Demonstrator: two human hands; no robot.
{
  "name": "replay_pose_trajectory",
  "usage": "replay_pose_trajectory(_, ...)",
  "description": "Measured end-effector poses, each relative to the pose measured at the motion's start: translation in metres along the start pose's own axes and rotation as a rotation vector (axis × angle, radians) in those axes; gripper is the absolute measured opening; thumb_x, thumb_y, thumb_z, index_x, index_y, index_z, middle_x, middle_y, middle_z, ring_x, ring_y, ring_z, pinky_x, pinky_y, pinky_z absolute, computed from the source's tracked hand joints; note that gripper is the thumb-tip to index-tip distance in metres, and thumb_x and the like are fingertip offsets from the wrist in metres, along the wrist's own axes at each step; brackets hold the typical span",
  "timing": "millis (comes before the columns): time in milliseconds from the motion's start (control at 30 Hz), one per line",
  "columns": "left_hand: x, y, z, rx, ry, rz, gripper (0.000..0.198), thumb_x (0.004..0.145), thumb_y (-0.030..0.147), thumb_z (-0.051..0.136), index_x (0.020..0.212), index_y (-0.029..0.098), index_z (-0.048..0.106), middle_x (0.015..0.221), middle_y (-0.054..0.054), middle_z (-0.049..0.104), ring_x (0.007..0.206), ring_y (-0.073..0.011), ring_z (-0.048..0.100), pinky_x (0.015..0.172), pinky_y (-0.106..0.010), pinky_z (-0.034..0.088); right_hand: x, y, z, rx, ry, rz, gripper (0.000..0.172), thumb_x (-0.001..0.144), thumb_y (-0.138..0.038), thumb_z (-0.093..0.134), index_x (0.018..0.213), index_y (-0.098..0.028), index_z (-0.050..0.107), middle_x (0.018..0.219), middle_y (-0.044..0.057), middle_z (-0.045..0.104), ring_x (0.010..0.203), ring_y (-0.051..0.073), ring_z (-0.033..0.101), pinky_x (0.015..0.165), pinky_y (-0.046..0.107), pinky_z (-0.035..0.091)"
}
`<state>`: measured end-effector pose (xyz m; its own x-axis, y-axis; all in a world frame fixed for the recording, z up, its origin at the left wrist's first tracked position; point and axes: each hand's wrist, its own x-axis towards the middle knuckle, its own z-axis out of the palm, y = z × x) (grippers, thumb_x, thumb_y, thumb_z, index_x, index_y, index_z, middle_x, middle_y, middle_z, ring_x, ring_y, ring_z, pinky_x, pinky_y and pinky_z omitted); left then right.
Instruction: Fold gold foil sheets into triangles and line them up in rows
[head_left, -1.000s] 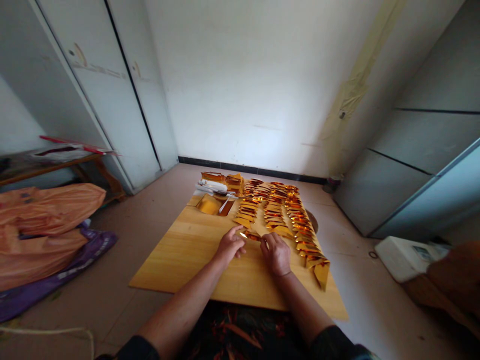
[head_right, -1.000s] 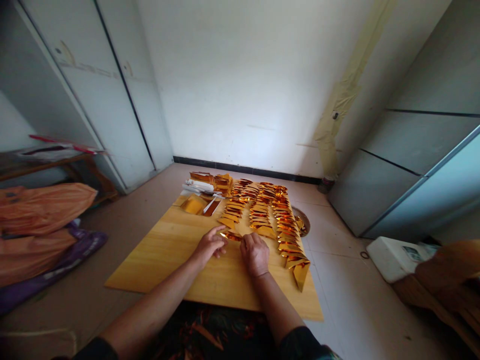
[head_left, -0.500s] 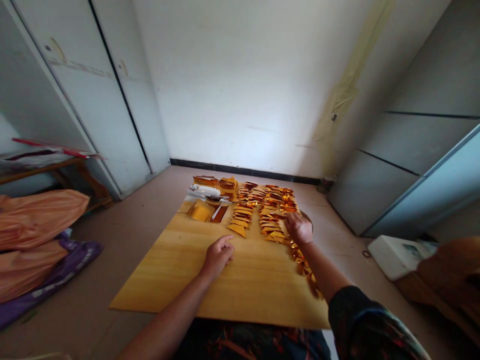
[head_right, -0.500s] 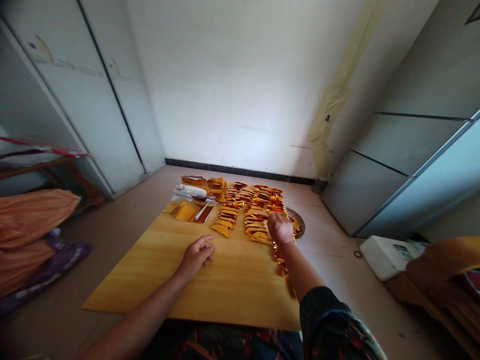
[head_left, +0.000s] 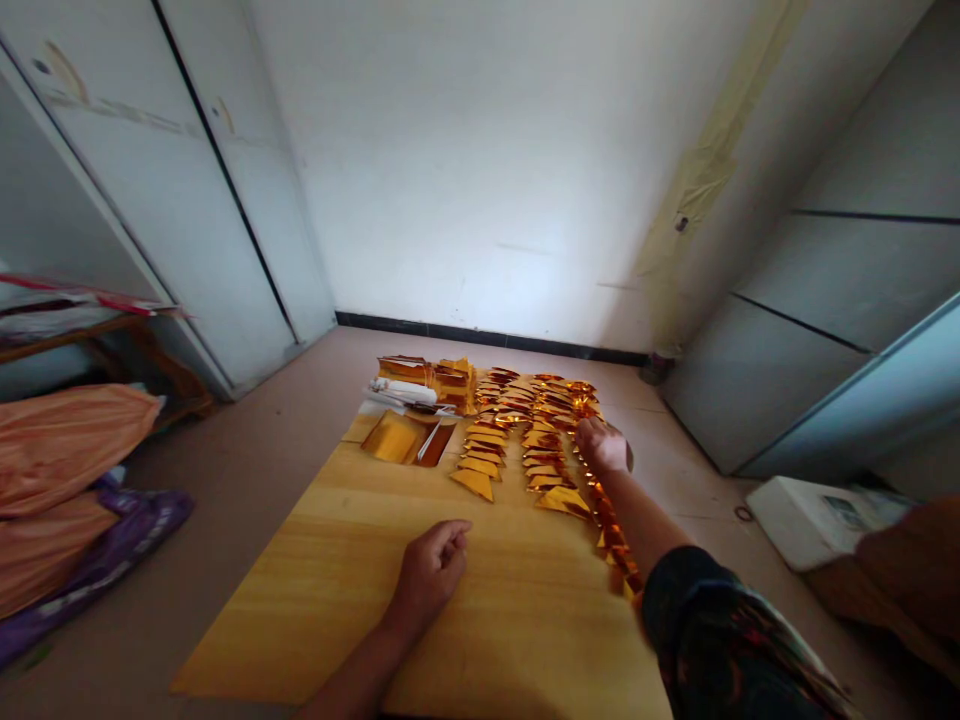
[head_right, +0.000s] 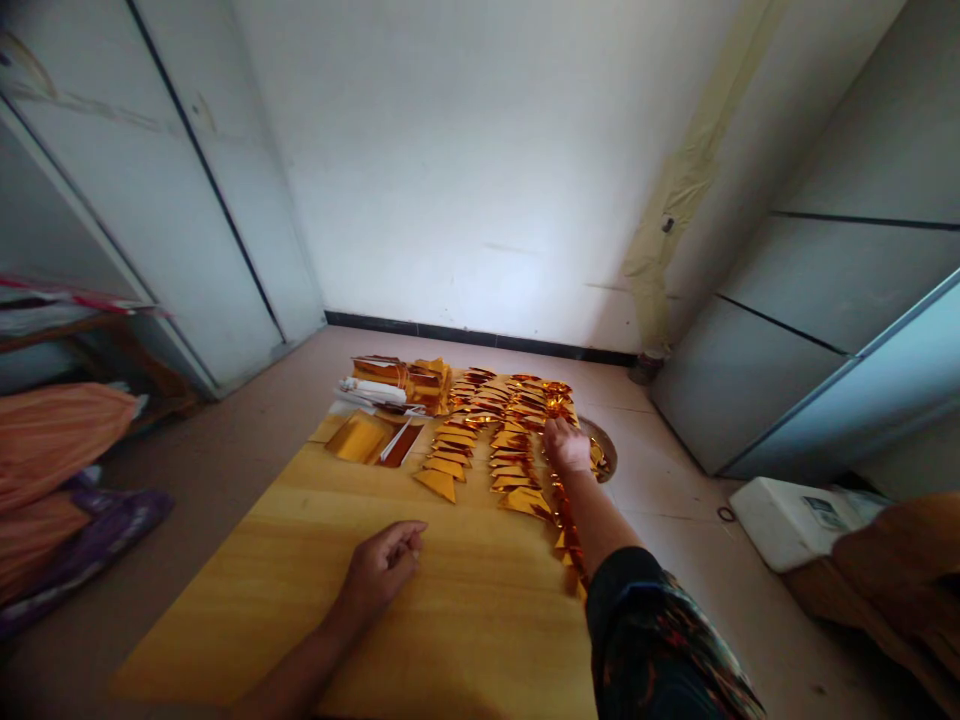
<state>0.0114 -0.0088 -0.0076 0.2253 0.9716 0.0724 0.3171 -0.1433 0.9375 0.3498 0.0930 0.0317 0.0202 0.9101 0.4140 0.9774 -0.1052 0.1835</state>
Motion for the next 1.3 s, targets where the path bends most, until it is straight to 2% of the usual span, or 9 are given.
replay_pose_trajectory(133,-0.003,0.0,0.0,0.017,-0.01,0.006,0.033,0.07,0.02,0.049,0.097,0.013,0.067,0.076,-0.003,0.063,0.059,-0.0116,0.056,0.056,-0.02,0.045,0.004,-0.004,0.004,-0.006,-0.063,0.016,0.021,0.088,-0.02,0.045,0.081,-0.017,0.064,0.079,0.007,0.065,0.063,0.014,0.055,0.054,0.025,0.027)
replay_pose_trajectory(433,-0.006,0.006,-0.002,0.091,-0.001,0.086,0.026,0.07,0.017,0.049,0.09,0.014,0.066,0.073,-0.002,0.062,0.058,-0.011,0.055,0.055,-0.02,0.044,0.016,-0.008,0.007,0.01,-0.114,0.027,0.021,0.089,-0.021,0.043,0.086,-0.016,0.063,0.084,0.009,0.065,0.071,0.017,0.058,0.058,0.025,0.033)
replay_pose_trajectory(900,-0.01,0.008,-0.003,0.173,-0.004,0.151,0.024,0.071,0.014,0.047,0.086,0.016,0.065,0.071,-0.002,0.061,0.061,-0.0124,0.057,0.058,-0.02,0.045,0.023,-0.012,0.018,-0.019,-0.116,0.069,0.021,0.091,-0.021,0.041,0.088,-0.017,0.062,0.086,0.008,0.065,0.07,0.016,0.059,0.055,0.025,0.032)
replay_pose_trajectory(1300,-0.009,0.012,-0.003,0.18,0.007,0.152,0.021,0.07,0.012,0.046,0.081,0.016,0.064,0.069,-0.001,0.059,0.06,-0.0114,0.054,0.057,-0.02,0.043,0.028,-0.019,0.0,-0.026,-0.203,0.082,0.02,0.09,-0.022,0.041,0.096,-0.017,0.06,0.088,0.009,0.065,0.069,0.016,0.058,0.056,0.024,0.031)
